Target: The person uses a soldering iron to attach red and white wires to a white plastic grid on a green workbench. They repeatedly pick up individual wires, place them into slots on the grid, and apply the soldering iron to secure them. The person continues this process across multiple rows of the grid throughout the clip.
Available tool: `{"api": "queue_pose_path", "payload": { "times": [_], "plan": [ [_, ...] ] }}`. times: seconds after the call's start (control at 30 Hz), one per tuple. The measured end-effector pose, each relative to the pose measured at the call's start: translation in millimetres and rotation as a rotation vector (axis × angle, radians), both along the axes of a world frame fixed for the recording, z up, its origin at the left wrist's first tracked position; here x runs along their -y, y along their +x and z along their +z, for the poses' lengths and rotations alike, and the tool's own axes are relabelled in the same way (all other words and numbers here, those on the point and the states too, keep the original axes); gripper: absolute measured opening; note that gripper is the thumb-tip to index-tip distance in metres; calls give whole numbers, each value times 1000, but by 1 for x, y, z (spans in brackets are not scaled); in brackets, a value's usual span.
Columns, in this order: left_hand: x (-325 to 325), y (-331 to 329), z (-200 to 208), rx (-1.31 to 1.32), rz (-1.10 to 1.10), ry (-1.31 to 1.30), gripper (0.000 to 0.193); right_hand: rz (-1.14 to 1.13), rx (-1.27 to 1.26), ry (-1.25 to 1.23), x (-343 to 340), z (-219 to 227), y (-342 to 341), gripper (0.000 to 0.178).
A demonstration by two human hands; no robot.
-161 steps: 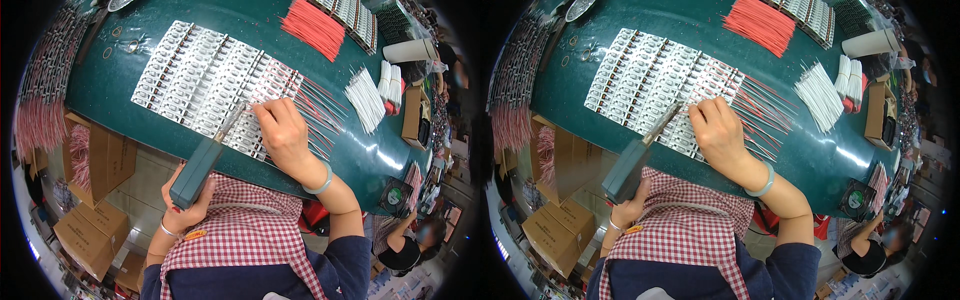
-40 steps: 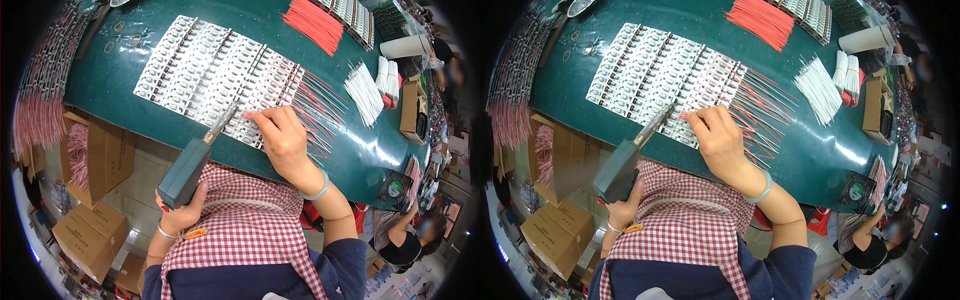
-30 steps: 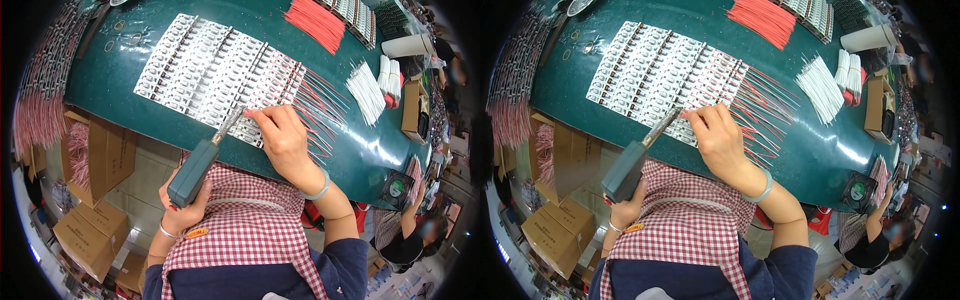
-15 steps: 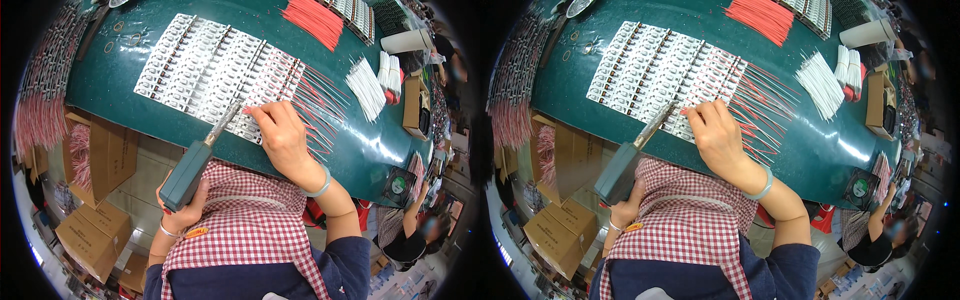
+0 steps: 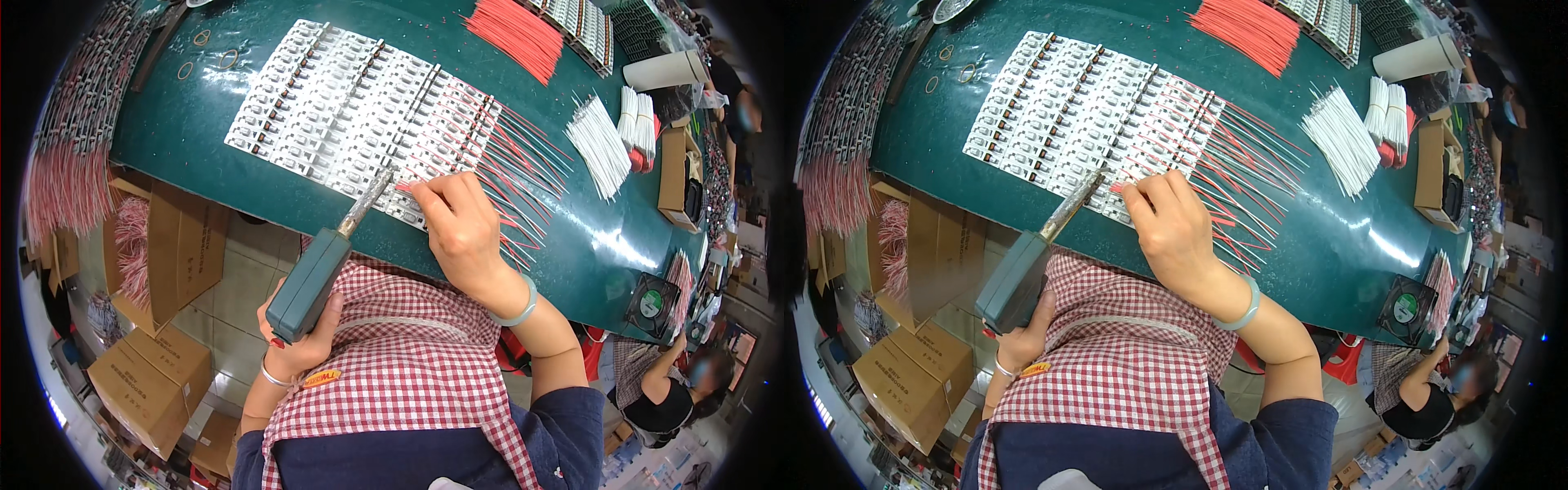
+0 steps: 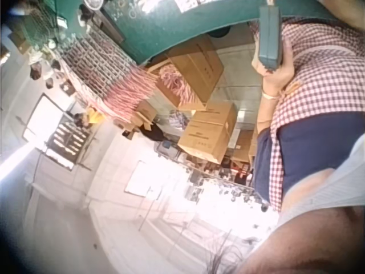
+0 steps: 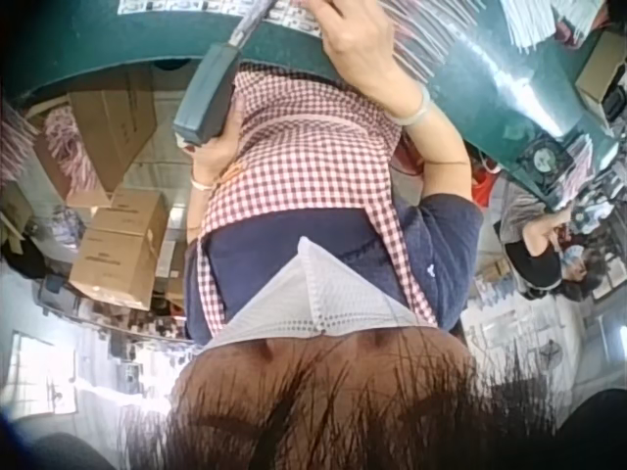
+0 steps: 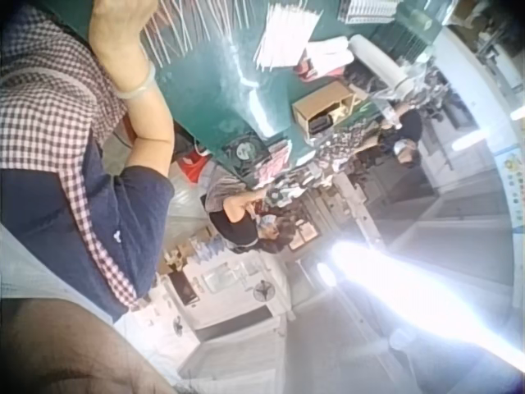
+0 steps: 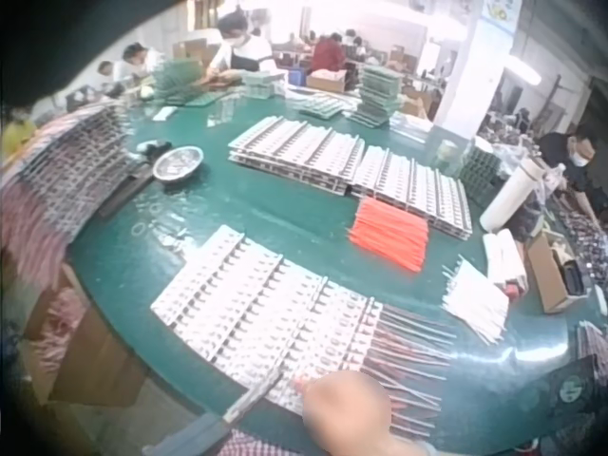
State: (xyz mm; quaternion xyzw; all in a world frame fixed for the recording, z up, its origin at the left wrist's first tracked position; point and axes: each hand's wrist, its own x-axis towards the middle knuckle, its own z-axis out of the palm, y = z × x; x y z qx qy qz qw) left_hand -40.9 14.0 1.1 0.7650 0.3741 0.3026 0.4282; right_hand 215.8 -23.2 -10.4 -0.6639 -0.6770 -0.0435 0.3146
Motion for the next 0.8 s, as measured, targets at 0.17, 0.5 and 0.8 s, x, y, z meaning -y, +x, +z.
{"api": "queue_pose_path", "payload": {
  "times": [0.17,0.5,0.8],
  "plan": [
    [2,-2,3,-35,-17,-32,24,-2,3,-15,0,-1,-1,29],
    [4,-2,1,-76,-37,-43,24,0,14,-19,-1,-1,-1,32],
    [1,-3,5,-95,-71,57,26,-3,17,-36,-1,1,-2,32]
  ]
}}
